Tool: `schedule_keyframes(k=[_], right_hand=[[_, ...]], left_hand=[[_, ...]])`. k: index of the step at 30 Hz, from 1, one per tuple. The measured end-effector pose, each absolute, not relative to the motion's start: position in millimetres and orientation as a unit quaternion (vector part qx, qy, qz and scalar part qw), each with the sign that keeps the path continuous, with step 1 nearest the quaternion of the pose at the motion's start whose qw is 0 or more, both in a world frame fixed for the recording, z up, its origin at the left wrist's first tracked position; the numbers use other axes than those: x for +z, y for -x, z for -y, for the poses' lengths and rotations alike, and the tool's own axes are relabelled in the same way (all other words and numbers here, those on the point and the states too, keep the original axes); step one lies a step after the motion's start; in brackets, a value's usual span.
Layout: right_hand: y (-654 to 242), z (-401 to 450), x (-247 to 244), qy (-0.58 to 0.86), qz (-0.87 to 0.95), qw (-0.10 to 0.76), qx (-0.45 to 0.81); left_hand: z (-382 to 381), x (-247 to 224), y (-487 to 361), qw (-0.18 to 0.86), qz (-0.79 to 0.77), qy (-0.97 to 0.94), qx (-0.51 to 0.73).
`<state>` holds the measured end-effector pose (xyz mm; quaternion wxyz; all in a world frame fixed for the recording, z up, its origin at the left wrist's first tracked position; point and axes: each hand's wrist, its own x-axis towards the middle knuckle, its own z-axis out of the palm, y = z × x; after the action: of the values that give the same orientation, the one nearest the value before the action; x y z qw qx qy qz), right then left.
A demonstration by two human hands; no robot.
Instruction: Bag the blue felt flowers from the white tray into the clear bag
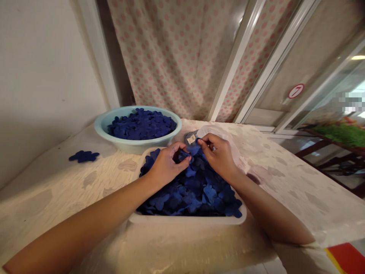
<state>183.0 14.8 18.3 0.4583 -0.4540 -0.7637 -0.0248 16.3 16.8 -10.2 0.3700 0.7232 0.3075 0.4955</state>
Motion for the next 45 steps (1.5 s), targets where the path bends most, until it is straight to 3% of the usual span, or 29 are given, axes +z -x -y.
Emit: schedule_keyframes(k=[6, 17, 26, 30, 35, 41, 45], right_hand=[[-185.7, -19.9, 16.5, 0.513, 0.723, 0.459, -0.064], [-192.8, -26.0, 13.4, 0.540, 0.756, 0.337, -0.152], [-196.2, -22.1, 25.6, 0.459, 0.802, 0.380, 0.040], [-198.9, -13.5, 35.4, 0.423, 0.834, 0.322, 0.147], [-192.7, -6.2, 36.9, 0.393, 0.871, 0.247, 0.162], [-181.3, -1.3, 31.7, 0.359, 0.880, 0.278, 0.136], [-179.2, -0.7, 27.7, 0.385, 0.861, 0.291, 0.160]], left_hand=[[-15.6, -9.0, -14.5, 0.332, -0.321, -0.746, 0.479], [-15.0, -6.7, -13.5, 0.308, -0.337, -0.748, 0.481], [-18.0, -9.5, -13.1, 0.287, -0.354, -0.740, 0.495], [-19.0, -8.4, -12.6, 0.278, -0.369, -0.737, 0.494], [-17.9, -3.8, -9.9, 0.268, -0.359, -0.730, 0.516], [-8.9, 3.0, -10.3, 0.358, -0.330, -0.705, 0.515], [-9.8, 3.6, -11.0, 0.332, -0.336, -0.711, 0.521]])
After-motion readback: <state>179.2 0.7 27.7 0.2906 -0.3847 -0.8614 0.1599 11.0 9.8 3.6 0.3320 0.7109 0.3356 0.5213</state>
